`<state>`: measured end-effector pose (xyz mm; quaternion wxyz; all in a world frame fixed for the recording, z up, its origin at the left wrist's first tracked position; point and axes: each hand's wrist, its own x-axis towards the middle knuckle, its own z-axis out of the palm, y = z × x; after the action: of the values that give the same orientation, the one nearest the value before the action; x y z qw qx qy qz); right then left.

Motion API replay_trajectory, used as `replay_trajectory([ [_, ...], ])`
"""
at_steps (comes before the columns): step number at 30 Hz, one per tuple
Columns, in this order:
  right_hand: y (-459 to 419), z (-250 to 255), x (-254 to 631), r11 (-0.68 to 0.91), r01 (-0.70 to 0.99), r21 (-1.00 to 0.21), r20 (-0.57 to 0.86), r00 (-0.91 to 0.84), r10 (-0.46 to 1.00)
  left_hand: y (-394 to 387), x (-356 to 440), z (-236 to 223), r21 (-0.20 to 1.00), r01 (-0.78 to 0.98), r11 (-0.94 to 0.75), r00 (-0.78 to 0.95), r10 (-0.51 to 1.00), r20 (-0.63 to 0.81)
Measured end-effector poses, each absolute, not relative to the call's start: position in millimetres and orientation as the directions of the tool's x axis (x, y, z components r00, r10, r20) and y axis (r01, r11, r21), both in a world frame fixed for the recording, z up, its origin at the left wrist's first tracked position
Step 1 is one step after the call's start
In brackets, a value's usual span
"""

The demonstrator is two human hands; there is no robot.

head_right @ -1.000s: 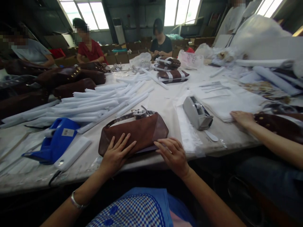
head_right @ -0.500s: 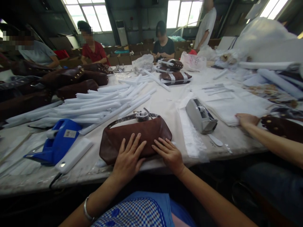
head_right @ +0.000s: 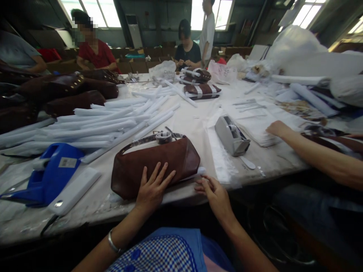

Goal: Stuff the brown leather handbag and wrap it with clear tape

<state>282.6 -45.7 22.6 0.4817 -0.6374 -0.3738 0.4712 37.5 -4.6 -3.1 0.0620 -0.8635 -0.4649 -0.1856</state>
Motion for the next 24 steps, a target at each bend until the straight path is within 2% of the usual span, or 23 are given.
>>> replay_trajectory([
  [2, -40.6, 25.4, 276.2, -0.329, -0.168, -0.929, -0.356, 0.166, 0.92, -4.1, 37.3, -4.1, 0.065, 0.824, -0.563, 0.499, 0.776, 0.386],
  [4, -34.0, 28.5, 270.5, -0.348, -0.273, -0.897, -0.38, 0.072, 0.922, -3.5, 37.0, -5.8, 0.059, 0.823, -0.566, 0.499, 0.768, 0.402],
  [10, -19.4, 32.9, 262.6, -0.386, -0.344, -0.856, -0.387, -0.07, 0.92, -1.9, 34.5, -6.8, 0.041, 0.819, -0.572, 0.496, 0.743, 0.449],
  [18, -16.6, 41.0, 244.3, -0.263, -0.385, -0.885, -0.284, -0.003, 0.959, -3.7, 30.7, -6.4, 0.045, 0.836, -0.547, 0.464, 0.748, 0.474],
  [24, -6.3, 42.4, 223.9, -0.263, -0.488, -0.832, -0.361, 0.116, 0.926, -4.2, 31.1, -2.9, 0.072, 0.825, -0.561, 0.475, 0.756, 0.45],
])
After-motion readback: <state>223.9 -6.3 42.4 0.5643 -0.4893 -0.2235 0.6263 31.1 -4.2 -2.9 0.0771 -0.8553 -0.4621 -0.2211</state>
